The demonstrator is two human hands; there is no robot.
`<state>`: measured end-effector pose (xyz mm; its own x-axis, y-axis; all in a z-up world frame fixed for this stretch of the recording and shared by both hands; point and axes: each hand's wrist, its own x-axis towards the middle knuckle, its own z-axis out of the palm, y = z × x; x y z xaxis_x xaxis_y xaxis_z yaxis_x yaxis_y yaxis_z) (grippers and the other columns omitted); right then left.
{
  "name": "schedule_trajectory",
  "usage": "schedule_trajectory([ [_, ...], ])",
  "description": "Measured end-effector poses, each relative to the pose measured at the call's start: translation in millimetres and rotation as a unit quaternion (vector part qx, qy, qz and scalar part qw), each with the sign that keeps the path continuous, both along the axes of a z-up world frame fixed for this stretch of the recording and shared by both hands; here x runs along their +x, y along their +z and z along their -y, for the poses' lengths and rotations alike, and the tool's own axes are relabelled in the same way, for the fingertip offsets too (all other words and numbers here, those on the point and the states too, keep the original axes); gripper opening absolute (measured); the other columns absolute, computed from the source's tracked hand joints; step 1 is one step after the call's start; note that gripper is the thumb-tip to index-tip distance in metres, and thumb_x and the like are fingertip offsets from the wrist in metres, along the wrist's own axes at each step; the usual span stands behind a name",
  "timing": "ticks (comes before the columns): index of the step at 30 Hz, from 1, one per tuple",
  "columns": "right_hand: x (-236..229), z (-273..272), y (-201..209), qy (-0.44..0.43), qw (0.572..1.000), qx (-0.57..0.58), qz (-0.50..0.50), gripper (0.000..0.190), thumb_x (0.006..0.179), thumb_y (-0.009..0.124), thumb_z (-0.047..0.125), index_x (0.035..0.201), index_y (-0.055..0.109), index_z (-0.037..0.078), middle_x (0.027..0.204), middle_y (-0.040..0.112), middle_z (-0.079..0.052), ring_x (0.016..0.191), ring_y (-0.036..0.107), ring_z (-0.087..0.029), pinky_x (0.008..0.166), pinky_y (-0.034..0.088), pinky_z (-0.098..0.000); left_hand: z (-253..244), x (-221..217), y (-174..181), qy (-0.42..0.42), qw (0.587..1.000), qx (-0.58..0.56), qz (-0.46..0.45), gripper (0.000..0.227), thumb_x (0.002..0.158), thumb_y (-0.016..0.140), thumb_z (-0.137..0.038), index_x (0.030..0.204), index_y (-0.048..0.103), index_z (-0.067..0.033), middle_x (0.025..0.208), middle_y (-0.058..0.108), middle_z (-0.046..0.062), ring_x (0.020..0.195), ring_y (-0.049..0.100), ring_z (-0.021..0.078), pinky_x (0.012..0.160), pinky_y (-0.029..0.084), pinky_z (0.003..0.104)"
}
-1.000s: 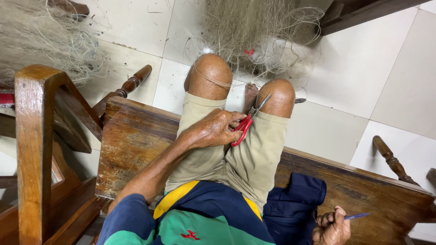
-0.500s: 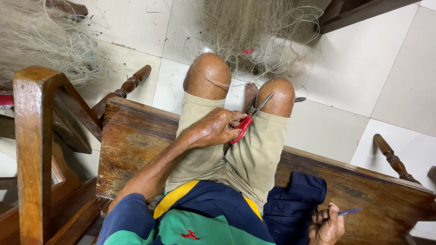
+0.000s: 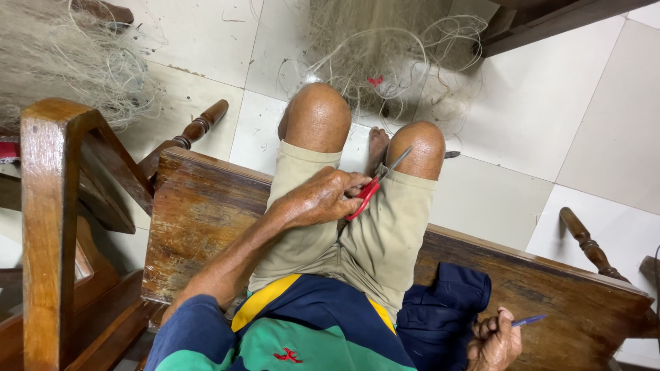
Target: Repairing a monofilament fishing net using a shuttle and scissors while using feet to maintain tension
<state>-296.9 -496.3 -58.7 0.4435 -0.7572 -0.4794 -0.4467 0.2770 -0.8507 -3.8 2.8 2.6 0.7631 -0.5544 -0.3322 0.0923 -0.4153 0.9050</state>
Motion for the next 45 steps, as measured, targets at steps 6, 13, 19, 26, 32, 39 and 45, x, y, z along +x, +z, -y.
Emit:
schedule_trajectory([
  [6, 18, -18, 10, 0.012, 1.000, -0.015, -0.019, 0.019, 0.123, 0.068, 0.035, 0.126, 0.062, 0.017, 0.071, 0.035, 0.009, 0.052, 0.027, -0.003, 0.047, 0.018, -0.0250, -32, -20, 55, 0.059, 0.996, -0.072, 0.009, 0.059, 0.107, 0.080, -0.018, 0.164, 0.070, -0.0057, 0.138, 0.091, 0.021, 0.120, 0.087, 0.0166, 0.098, 0.067, 0.031],
  [13, 105, -15, -39, 0.160, 0.987, 0.022, 0.010, 0.019, 0.125, 0.065, 0.039, 0.128, 0.064, 0.020, 0.069, 0.034, 0.011, 0.052, 0.028, -0.002, 0.047, 0.020, -0.0255, -159, -81, 49, 0.353, 0.905, 0.118, 0.204, 0.055, 0.097, 0.096, -0.023, 0.150, 0.086, -0.0145, 0.113, 0.094, 0.017, 0.114, 0.088, 0.0406, 0.099, 0.071, 0.054],
  [19, 168, -47, -55, 0.226, 0.972, 0.042, 0.056, 0.016, 0.124, 0.068, 0.034, 0.123, 0.065, 0.018, 0.070, 0.034, 0.009, 0.052, 0.028, -0.003, 0.048, 0.020, -0.0254, -318, -145, 43, 0.444, 0.774, 0.400, 0.208, 0.047, 0.105, 0.101, -0.026, 0.150, 0.090, -0.0201, 0.106, 0.089, 0.007, 0.106, 0.083, 0.0330, 0.093, 0.069, 0.049],
  [26, 155, -48, -42, 0.203, 0.975, 0.017, 0.093, 0.014, 0.122, 0.071, 0.027, 0.117, 0.066, 0.015, 0.071, 0.034, 0.007, 0.052, 0.028, -0.004, 0.048, 0.021, -0.0253, -399, -179, 55, 0.330, 0.728, 0.598, 0.063, 0.036, 0.105, 0.100, -0.037, 0.129, 0.091, -0.0120, 0.108, 0.091, 0.021, 0.108, 0.085, 0.0475, 0.092, 0.068, 0.059],
  [32, 119, -44, -15, 0.143, 0.984, -0.016, 0.109, 0.014, 0.122, 0.074, 0.024, 0.117, 0.068, 0.013, 0.071, 0.037, 0.006, 0.053, 0.030, -0.004, 0.049, 0.022, -0.0246, -414, -156, 84, 0.240, 0.718, 0.643, -0.116, 0.040, 0.110, 0.090, -0.042, 0.139, 0.085, -0.0150, 0.118, 0.093, 0.022, 0.110, 0.088, 0.0419, 0.095, 0.072, 0.055],
  [39, 113, -54, -16, 0.130, 0.988, 0.005, 0.088, 0.008, 0.122, 0.073, 0.023, 0.122, 0.073, 0.015, 0.080, 0.051, 0.008, 0.065, 0.044, 0.001, 0.054, 0.031, -0.0181, -420, -151, 82, 0.165, 0.682, 0.701, -0.127, 0.057, 0.106, 0.090, -0.057, 0.147, 0.083, -0.0171, 0.126, 0.098, 0.019, 0.120, 0.091, 0.0389, 0.101, 0.076, 0.050],
  [45, 119, -58, -7, 0.152, 0.985, -0.003, 0.078, 0.011, 0.124, 0.071, 0.026, 0.121, 0.072, 0.015, 0.075, 0.045, 0.007, 0.059, 0.040, -0.004, 0.054, 0.029, -0.0217, -435, -155, 71, 0.212, 0.670, 0.696, -0.148, 0.050, 0.113, 0.085, -0.052, 0.157, 0.079, -0.0282, 0.140, 0.098, 0.018, 0.121, 0.093, 0.0446, 0.088, 0.075, 0.051],
])
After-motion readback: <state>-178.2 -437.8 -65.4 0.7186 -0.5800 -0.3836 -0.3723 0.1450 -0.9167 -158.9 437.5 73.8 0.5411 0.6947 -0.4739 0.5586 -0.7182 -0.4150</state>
